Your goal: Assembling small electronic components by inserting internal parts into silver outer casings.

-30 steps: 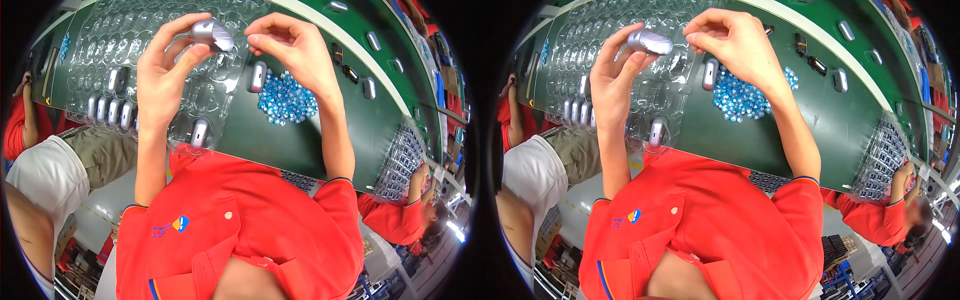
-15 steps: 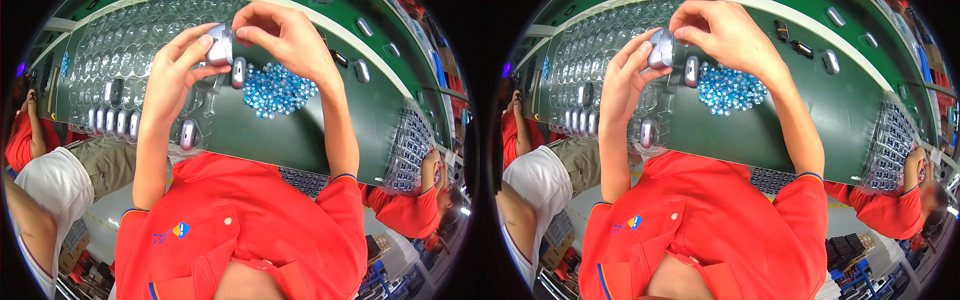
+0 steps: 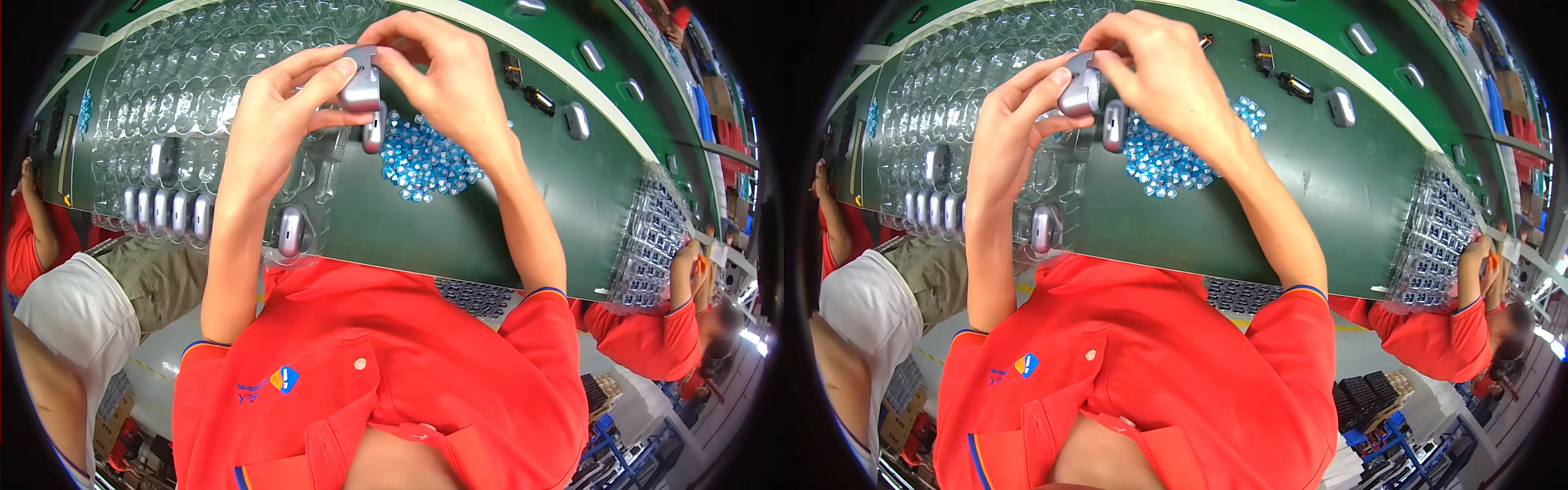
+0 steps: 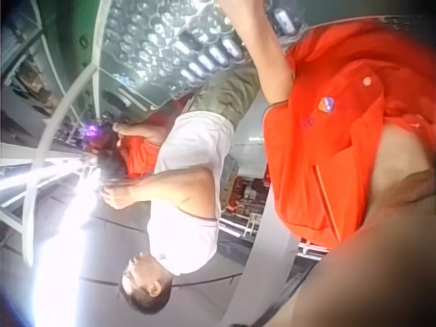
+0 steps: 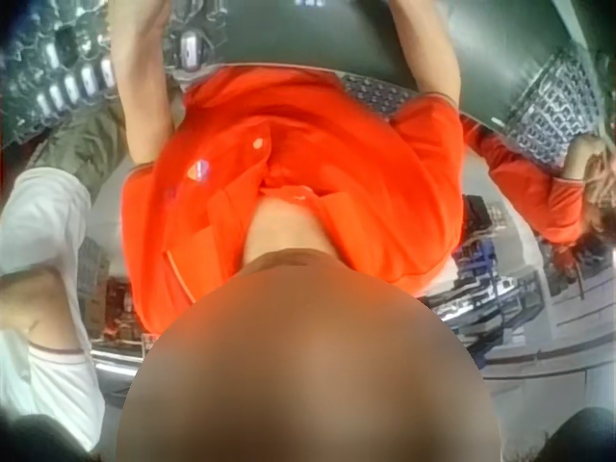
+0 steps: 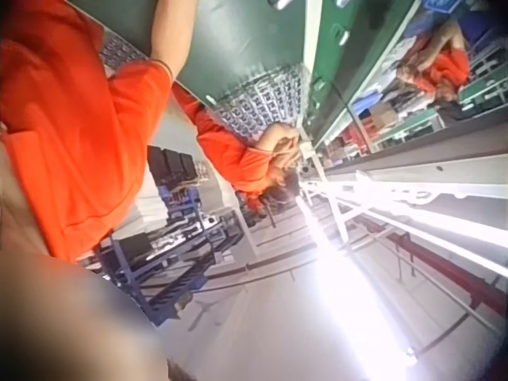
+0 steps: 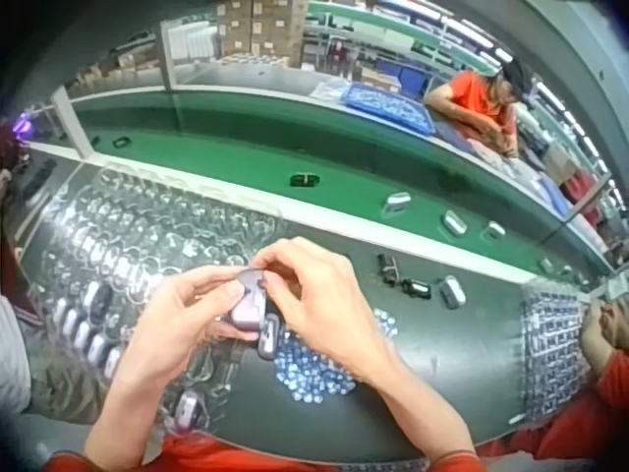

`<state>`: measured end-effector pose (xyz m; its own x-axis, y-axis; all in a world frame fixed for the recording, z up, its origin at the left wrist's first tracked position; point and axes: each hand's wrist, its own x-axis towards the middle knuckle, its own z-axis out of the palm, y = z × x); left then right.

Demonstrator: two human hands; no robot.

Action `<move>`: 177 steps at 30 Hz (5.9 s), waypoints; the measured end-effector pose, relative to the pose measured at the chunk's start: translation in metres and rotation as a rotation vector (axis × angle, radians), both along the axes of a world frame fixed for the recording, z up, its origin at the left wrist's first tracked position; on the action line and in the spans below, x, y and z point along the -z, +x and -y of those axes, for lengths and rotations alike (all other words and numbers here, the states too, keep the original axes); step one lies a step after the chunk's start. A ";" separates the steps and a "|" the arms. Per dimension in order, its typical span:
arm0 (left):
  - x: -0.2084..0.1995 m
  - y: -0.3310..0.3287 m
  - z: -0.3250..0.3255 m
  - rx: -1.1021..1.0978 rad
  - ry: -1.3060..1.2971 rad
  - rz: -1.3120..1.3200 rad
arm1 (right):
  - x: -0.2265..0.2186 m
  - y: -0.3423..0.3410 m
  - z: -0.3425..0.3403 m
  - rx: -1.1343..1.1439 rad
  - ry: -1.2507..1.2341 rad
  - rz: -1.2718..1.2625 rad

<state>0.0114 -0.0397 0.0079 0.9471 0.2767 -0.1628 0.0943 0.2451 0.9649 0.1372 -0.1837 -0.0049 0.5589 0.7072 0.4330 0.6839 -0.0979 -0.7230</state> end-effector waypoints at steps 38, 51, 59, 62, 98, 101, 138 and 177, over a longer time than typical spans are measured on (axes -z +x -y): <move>0.010 -0.044 -0.048 -0.354 0.632 0.151 | 0.003 0.078 -0.072 0.082 0.082 -0.471; 0.006 -0.044 -0.036 -0.289 0.387 0.129 | -0.033 -0.044 -0.034 -0.185 0.301 -0.093; 0.015 -0.044 -0.050 -0.274 0.484 0.049 | -0.034 -0.054 -0.028 0.011 0.134 -0.064; 0.011 -0.042 -0.047 -0.265 0.616 -0.008 | -0.034 -0.055 -0.029 0.023 0.113 -0.036; 0.005 -0.038 -0.035 -0.183 0.298 0.173 | 0.012 -0.025 -0.031 -0.650 0.457 -0.735; 0.015 -0.034 -0.042 -0.087 0.424 0.419 | -0.002 -0.035 -0.025 -0.598 0.250 -1.334; 0.042 -0.113 -0.146 -0.493 1.323 -0.539 | 0.020 0.018 0.051 0.038 -0.438 0.168; 0.012 -0.015 -0.024 -0.003 -0.001 -0.031 | 0.014 -0.011 -0.012 -0.027 0.076 0.010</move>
